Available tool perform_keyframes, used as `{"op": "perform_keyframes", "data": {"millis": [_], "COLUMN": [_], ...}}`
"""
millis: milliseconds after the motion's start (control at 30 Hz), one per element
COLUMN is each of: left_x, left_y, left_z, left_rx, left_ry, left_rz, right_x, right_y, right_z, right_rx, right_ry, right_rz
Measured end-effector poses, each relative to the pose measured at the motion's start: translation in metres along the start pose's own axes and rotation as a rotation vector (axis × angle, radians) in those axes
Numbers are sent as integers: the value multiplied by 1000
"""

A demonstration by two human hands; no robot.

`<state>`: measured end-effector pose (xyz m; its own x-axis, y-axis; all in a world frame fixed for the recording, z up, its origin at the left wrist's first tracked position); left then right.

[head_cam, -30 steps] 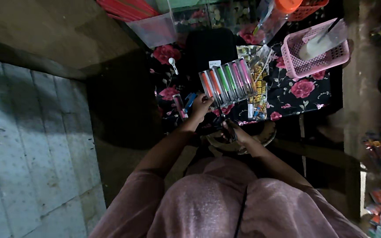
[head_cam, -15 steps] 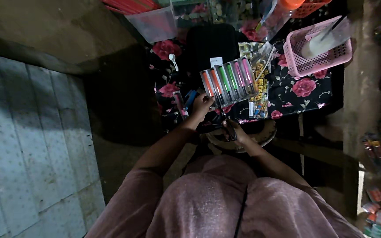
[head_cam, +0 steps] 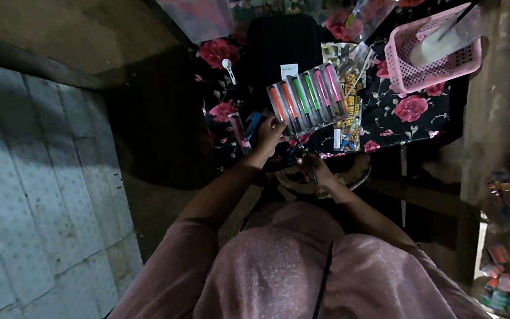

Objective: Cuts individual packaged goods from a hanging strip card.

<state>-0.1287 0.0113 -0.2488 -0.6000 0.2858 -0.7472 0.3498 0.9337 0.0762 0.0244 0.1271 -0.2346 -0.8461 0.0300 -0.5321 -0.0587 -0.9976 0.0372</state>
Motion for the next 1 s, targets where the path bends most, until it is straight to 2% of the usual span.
{"op": "perform_keyframes", "data": {"millis": [133, 333, 433, 567, 667, 900, 1000], "left_x": [11, 1, -2, -3, -4, 0, 2], "left_y": [-2, -3, -6, -6, -6, -8, -10], "left_z": [-3, -5, -4, -2, -2, -3, -3], "left_rx": [46, 144, 184, 173, 177, 247, 261], "left_ry": [25, 16, 30, 14, 9, 52, 63], "left_rz": [-43, 24, 31, 50, 55, 35, 36], "right_x": [-1, -8, -3, -12, -11, -2, 2], "right_y": [2, 12, 11, 16, 18, 14, 13], "right_z": [0, 16, 19, 28, 26, 23, 20], "right_rx": [-12, 97, 141, -35, -103, 95, 96], "right_ry": [-6, 148, 152, 122, 97, 167, 163], "right_rz": [41, 71, 118, 25, 18, 128, 126]}}
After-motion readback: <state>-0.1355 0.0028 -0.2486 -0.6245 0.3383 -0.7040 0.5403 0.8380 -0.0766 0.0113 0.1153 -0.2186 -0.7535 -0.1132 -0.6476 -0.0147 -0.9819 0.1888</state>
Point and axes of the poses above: each hand's wrist, its own x-axis towards the middle knuckle, its own y-axis out of the palm, z = x × y, the point moved 6 cm from there along x, towards the middle knuckle, and after that the axes turned 9 degrees about -y, right-handed, at the moved point
